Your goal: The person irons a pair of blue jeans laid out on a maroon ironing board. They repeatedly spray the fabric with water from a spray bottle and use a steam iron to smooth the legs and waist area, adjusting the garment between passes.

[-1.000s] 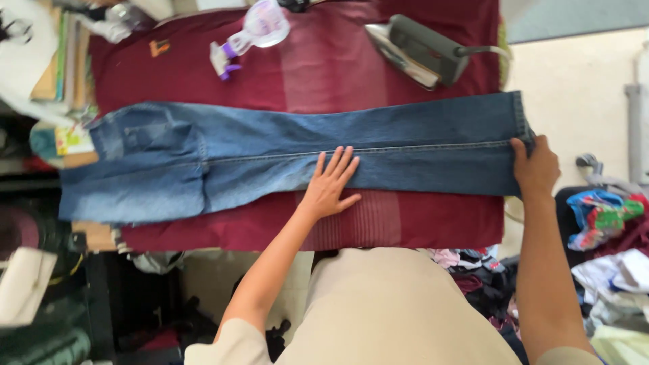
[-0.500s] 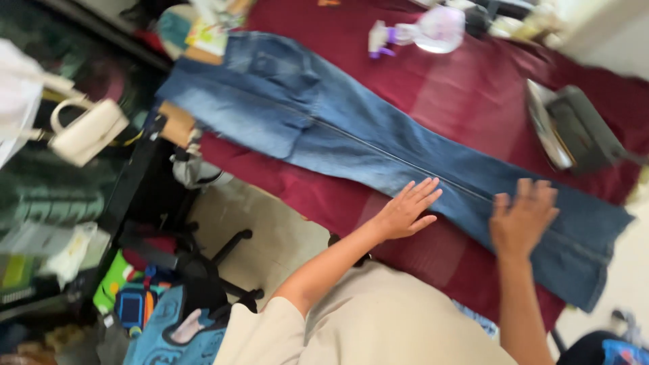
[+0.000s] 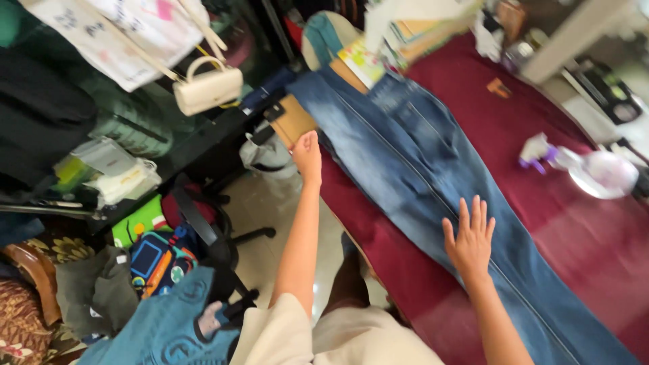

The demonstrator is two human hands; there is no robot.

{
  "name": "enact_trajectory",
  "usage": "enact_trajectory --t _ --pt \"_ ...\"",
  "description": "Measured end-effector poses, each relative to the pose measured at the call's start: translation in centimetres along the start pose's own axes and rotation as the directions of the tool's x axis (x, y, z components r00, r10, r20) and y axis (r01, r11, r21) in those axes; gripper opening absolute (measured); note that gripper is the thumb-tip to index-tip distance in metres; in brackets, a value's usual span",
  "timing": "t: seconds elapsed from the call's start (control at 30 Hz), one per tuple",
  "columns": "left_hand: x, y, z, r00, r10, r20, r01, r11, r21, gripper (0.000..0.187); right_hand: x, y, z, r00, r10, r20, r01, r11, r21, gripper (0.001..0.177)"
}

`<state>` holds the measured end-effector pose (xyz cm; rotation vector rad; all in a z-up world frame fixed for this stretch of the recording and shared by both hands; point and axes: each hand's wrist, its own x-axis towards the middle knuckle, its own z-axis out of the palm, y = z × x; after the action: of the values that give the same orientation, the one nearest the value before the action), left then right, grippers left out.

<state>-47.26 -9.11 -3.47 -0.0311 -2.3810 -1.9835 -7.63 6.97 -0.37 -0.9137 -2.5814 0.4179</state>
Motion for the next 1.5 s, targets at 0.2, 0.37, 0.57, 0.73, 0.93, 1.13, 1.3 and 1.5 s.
enact_trajectory --t 0.2,0.37,0.57,0.73,0.93,1.13,1.3,1.5 --pt "17.8 -3.8 4.7 1.000 -0.026 -0.009 0.026 0.797 0.603 0.055 1.9 -3.1 4.0 0.998 0.070 0.000 -0.069 0.980 -0.187 0.067" --pt "24.8 -4.4 7.9 0.953 -0.300 -0.051 0.280 0.799 0.533 0.050 1.8 -3.1 3.9 0.996 0.087 -0.018 -0.088 0.981 -0.172 0.069" --pt "21.3 6.9 10.7 0.986 0.036 0.163 0.086 0.730 -0.678 0.035 2.4 -3.3 3.9 0.994 0.107 -0.012 -0.108 0.985 -0.133 0.068" --pt "3.3 19.8 8.6 0.582 0.761 0.286 -0.624 0.643 -0.443 0.015 3.1 -1.7 -0.7 0.939 0.342 0.042 -0.311 0.788 0.531 0.057" --pt "-14.9 16.2 4.8 -0.343 0.801 0.490 -0.708 0.123 -0.696 0.012 -5.2 4.9 -12.3 0.813 0.551 0.189 0.376 -0.744 0.553 0.081" --pt "-18.9 5.2 3.4 -0.221 0.552 0.804 -0.750 0.431 -0.502 0.023 -18.2 10.8 -14.7 0.468 0.787 0.402 -0.230 -0.331 0.915 0.068" --pt "-21.1 4.2 2.3 -0.108 0.550 0.828 -0.823 0.418 -0.385 0.031 -21.4 10.6 -12.1 0.490 0.824 0.285 -0.589 0.072 0.805 0.044" --pt "-22.5 7.1 1.6 -0.053 0.540 0.840 -0.836 0.435 -0.333 0.028 -15.7 10.1 -7.1 0.817 0.572 -0.078 -0.504 0.773 0.385 0.038"
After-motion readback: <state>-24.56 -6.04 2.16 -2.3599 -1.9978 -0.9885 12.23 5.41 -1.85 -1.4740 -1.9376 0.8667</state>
